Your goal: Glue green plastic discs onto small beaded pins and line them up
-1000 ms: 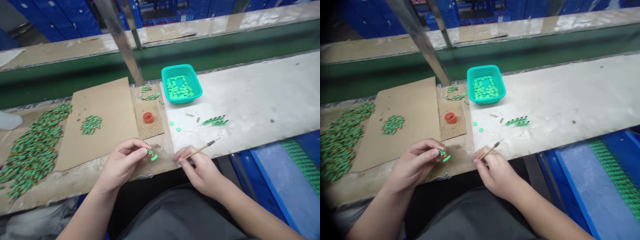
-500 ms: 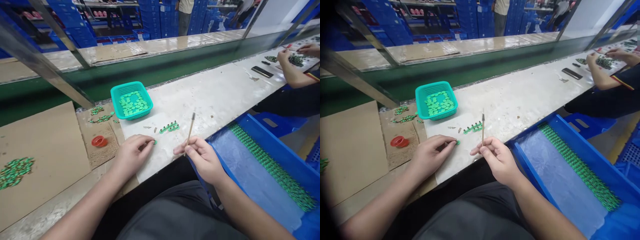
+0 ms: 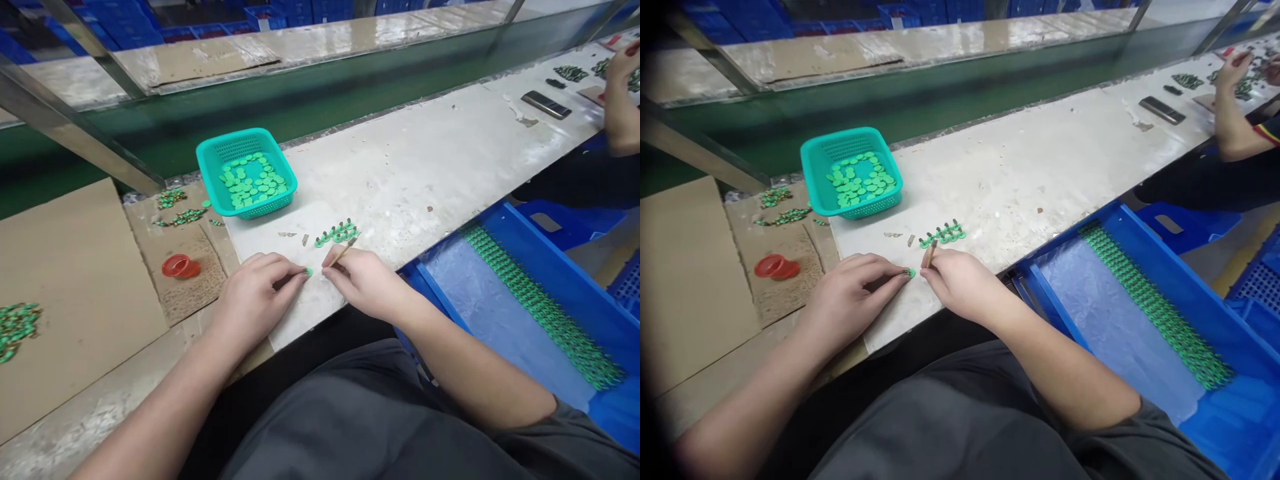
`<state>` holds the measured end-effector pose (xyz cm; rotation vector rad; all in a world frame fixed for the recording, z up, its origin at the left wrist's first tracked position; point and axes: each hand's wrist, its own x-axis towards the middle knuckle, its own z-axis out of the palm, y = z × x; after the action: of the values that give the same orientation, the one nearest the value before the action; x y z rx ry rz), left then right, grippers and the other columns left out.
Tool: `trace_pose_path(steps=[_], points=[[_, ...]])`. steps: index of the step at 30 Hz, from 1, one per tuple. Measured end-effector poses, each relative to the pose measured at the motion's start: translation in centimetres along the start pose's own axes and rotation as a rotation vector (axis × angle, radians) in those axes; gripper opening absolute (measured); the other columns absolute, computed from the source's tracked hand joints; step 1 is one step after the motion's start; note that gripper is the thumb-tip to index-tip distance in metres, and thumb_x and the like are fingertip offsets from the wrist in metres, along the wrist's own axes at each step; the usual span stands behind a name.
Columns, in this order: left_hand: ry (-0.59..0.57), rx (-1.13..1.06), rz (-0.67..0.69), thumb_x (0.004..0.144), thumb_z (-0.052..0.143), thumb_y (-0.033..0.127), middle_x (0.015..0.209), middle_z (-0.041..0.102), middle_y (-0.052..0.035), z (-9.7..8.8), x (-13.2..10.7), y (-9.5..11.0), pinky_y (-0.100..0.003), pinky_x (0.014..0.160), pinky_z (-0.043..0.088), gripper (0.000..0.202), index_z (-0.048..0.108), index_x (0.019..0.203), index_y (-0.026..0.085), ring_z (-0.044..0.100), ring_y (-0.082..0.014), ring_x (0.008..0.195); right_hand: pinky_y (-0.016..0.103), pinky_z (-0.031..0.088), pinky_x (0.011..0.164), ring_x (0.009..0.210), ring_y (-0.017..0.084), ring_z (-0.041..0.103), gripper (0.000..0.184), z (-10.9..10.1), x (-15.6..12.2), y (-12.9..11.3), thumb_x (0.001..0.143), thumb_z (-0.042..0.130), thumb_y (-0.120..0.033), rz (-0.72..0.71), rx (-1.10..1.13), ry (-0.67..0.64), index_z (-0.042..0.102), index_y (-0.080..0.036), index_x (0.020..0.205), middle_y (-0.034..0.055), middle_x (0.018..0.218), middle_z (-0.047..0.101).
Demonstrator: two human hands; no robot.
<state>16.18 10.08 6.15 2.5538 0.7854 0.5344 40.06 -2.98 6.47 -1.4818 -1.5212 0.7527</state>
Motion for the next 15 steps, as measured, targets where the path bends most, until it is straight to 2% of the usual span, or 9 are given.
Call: trace_pose_path(steps=[6,15], points=[[0.005,0.018,0.015,0.12,0.064,0.053,0.105,0.09,-0.0063,0.1,-0.4,0.0,-0.042,0.096,0.061,0.04,0.096,0.111,0.031,0.078,-0.0272,0.1,0.038,0.066,0.102,0.103,0.025,0.084,0.02,1.1,1.0,0.5,0.123,0.066,-0.025,-0.11,-0.065,-0.036,0.075,-0.024,0.105,0.0068,0.11,0.086],[0.009,0.035,0.019,0.119,0.066,0.046,0.107,0.091,-0.0056,0.3,-0.5,0.2,-0.043,0.095,0.059,0.034,0.095,0.11,0.031,0.078,-0.0277,0.102,0.039,0.066,0.1,0.102,0.026,0.084,0.023,1.7,1.4,1.0,0.124,0.064,-0.028,-0.148,-0.098,-0.04,0.074,-0.025,0.104,0.0068,0.108,0.086]])
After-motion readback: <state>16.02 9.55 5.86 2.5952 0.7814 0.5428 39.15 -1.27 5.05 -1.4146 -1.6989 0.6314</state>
